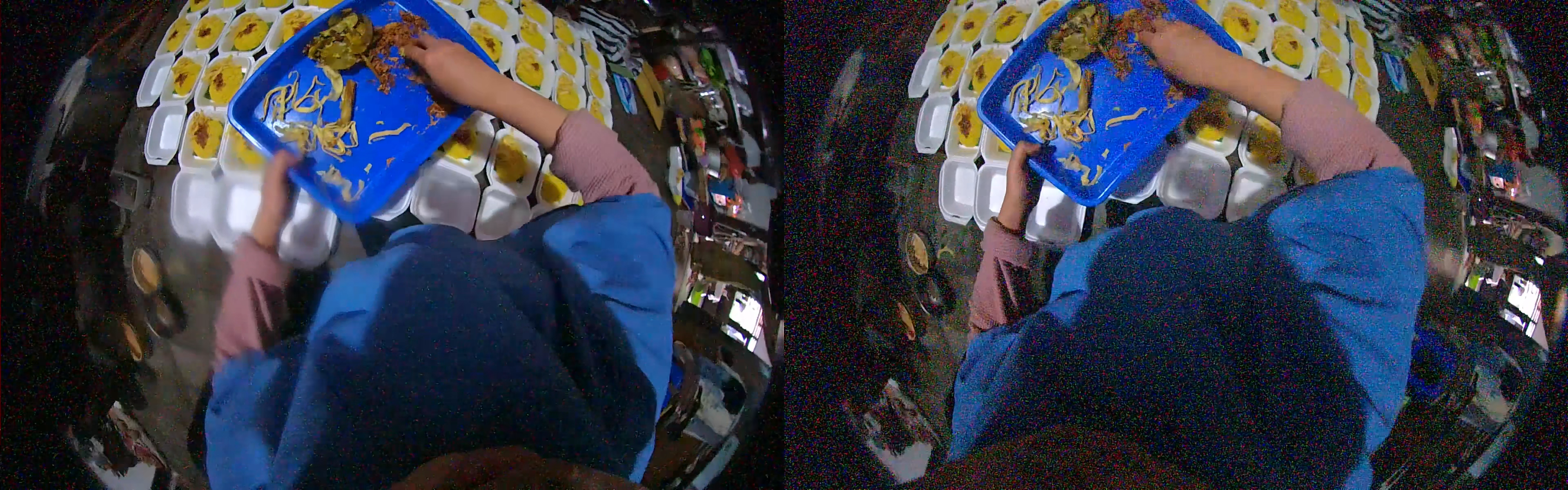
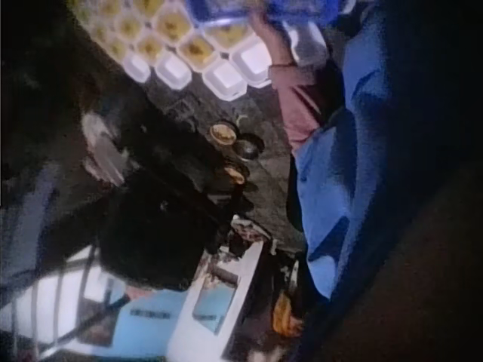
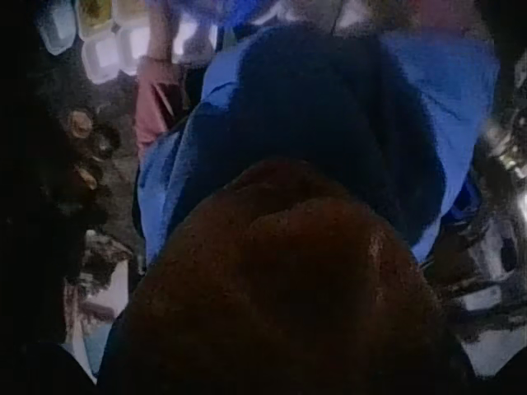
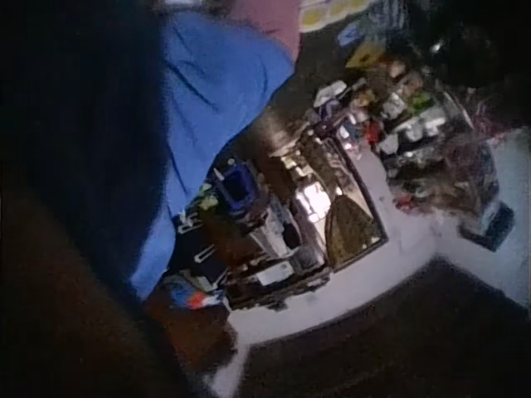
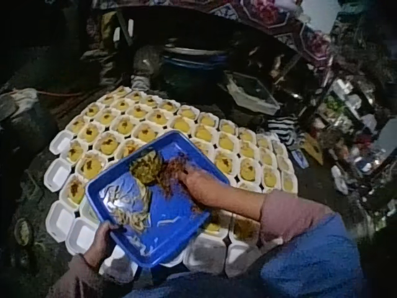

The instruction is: The person assembles food into white styrofoam containers by hand. They add a yellow base, a brown crumbly topping, and a fried snack item to each container in a repetitive sequence.

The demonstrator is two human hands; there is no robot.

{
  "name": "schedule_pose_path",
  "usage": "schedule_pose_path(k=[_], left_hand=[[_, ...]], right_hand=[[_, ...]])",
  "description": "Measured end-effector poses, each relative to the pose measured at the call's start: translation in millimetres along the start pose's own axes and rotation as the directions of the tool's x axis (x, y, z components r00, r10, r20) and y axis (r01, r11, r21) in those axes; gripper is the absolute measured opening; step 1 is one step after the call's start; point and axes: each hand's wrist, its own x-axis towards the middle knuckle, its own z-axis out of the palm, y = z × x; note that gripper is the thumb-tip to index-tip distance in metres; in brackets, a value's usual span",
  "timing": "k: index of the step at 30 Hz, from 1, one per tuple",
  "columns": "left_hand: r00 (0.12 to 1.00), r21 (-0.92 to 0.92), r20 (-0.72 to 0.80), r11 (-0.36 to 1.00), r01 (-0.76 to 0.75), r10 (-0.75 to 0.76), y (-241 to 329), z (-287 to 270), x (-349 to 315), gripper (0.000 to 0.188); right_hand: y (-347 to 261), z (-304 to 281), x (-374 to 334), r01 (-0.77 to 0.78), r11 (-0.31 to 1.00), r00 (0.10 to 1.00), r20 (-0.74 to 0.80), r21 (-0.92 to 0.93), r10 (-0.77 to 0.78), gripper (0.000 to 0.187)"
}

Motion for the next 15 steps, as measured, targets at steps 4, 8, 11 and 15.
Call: schedule_pose_path(k=[4,8,11,15], left_hand=[[0.997,-0.017,-0.054,0.998,0.057,-0.058,5.2,19.6,0.3,0.016],[0.999,-0.086,-0.017,0.996,0.033,-0.034,-0.6,-1.1,27.4,0.017],[0.999,-0.095,-0.033,0.995,-0.025,0.022,1.8,10.9,31.3,0.016],[0.998,-0.101,-0.052,0.994,-0.035,0.030,4.7,3.6,24.7,0.017]], right_hand=[[18.7,-8.1,-11.0,0.035,0.997,0.998,0.050,0.064,-0.038,0.021],[20.1,-54.3,14.4,-0.094,0.995,0.959,0.269,0.018,0.086,0.019],[22.2,-60.0,10.1,0.005,0.997,0.986,0.165,0.082,-0.019,0.019],[4.1,-48.1,3.5,0.079,0.993,0.982,-0.179,0.086,-0.063,0.010]])
